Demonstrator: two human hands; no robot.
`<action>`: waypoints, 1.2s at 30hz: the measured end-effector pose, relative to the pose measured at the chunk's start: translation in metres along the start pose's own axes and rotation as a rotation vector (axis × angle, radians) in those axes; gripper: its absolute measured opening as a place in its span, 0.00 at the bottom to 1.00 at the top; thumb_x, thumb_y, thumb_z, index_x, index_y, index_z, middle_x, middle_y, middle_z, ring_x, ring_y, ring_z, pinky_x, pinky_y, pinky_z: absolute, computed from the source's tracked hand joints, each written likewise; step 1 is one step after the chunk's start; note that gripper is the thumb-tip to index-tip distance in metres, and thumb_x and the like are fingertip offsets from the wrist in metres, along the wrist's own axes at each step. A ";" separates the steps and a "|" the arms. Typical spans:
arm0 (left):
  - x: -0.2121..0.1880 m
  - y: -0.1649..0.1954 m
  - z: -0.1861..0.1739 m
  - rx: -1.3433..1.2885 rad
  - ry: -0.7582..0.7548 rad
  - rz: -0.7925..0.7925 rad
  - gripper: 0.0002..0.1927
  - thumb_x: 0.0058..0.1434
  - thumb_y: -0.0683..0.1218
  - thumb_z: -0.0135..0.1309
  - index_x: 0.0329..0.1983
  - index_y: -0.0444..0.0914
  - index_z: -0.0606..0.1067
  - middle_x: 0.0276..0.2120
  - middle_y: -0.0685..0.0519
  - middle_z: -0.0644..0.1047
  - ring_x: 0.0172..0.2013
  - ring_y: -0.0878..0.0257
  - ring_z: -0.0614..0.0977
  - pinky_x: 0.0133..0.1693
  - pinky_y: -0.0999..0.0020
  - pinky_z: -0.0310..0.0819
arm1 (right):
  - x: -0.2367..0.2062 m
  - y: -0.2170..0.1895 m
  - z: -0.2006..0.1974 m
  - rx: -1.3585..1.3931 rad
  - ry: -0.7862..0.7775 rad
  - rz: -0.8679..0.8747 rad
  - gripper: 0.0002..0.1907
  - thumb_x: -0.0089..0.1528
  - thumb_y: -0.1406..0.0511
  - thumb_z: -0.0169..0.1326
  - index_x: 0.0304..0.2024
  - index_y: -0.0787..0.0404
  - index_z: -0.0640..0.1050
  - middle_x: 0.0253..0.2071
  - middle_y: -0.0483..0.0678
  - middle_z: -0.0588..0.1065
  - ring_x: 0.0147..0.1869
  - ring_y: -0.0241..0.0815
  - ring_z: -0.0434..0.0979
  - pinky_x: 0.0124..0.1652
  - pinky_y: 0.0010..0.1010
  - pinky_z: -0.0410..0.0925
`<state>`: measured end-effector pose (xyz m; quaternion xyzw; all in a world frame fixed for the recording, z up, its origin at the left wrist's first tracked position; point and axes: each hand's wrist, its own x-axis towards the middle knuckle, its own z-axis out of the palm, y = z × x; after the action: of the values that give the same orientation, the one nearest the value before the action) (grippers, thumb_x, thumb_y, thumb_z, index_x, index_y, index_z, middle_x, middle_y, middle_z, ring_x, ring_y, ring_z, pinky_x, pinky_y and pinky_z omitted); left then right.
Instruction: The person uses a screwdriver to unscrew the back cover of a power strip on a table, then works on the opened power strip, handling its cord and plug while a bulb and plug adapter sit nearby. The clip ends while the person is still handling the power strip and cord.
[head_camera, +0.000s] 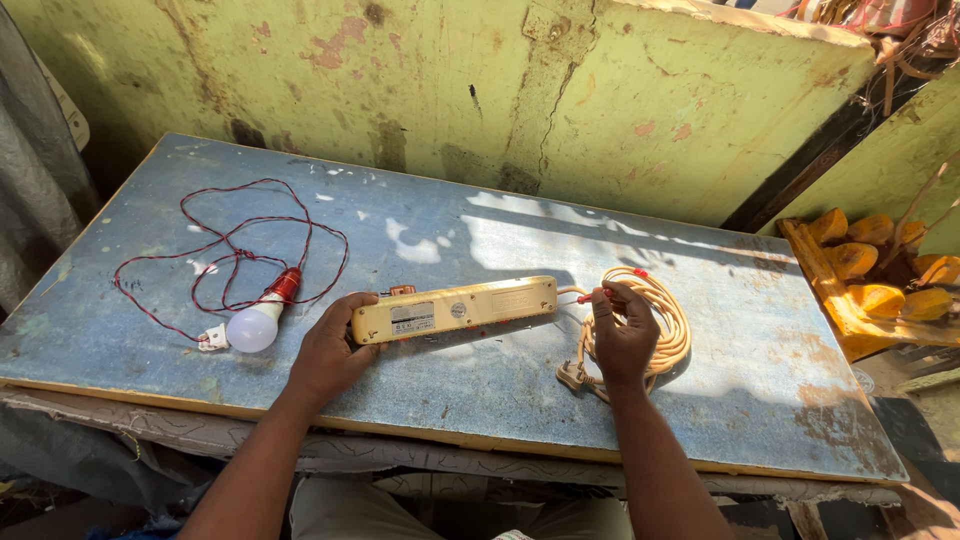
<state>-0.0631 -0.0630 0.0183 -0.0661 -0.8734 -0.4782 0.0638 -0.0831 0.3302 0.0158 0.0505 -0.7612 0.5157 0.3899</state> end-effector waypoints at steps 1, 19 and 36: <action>-0.002 -0.001 0.000 -0.007 0.005 0.033 0.31 0.54 0.42 0.63 0.60 0.48 0.67 0.60 0.53 0.74 0.52 0.58 0.82 0.50 0.62 0.83 | -0.001 0.002 -0.002 0.020 0.011 0.019 0.12 0.67 0.65 0.62 0.48 0.65 0.80 0.42 0.51 0.81 0.47 0.39 0.83 0.49 0.29 0.76; -0.018 -0.018 0.012 0.601 0.410 0.693 0.27 0.56 0.34 0.57 0.56 0.48 0.66 0.58 0.54 0.70 0.53 0.57 0.77 0.51 0.56 0.72 | -0.005 -0.020 -0.018 0.219 0.151 -0.193 0.11 0.67 0.68 0.63 0.49 0.60 0.75 0.48 0.49 0.80 0.54 0.38 0.82 0.55 0.29 0.75; -0.024 -0.028 0.014 0.664 0.518 0.785 0.29 0.59 0.35 0.58 0.58 0.52 0.65 0.62 0.54 0.69 0.58 0.54 0.75 0.55 0.54 0.71 | -0.007 -0.042 -0.016 -0.134 -0.153 -0.266 0.09 0.64 0.67 0.65 0.44 0.61 0.78 0.47 0.51 0.81 0.54 0.41 0.82 0.54 0.34 0.75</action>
<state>-0.0455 -0.0674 -0.0161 -0.2425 -0.8427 -0.1192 0.4656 -0.0496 0.3221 0.0454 0.1638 -0.8079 0.4024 0.3981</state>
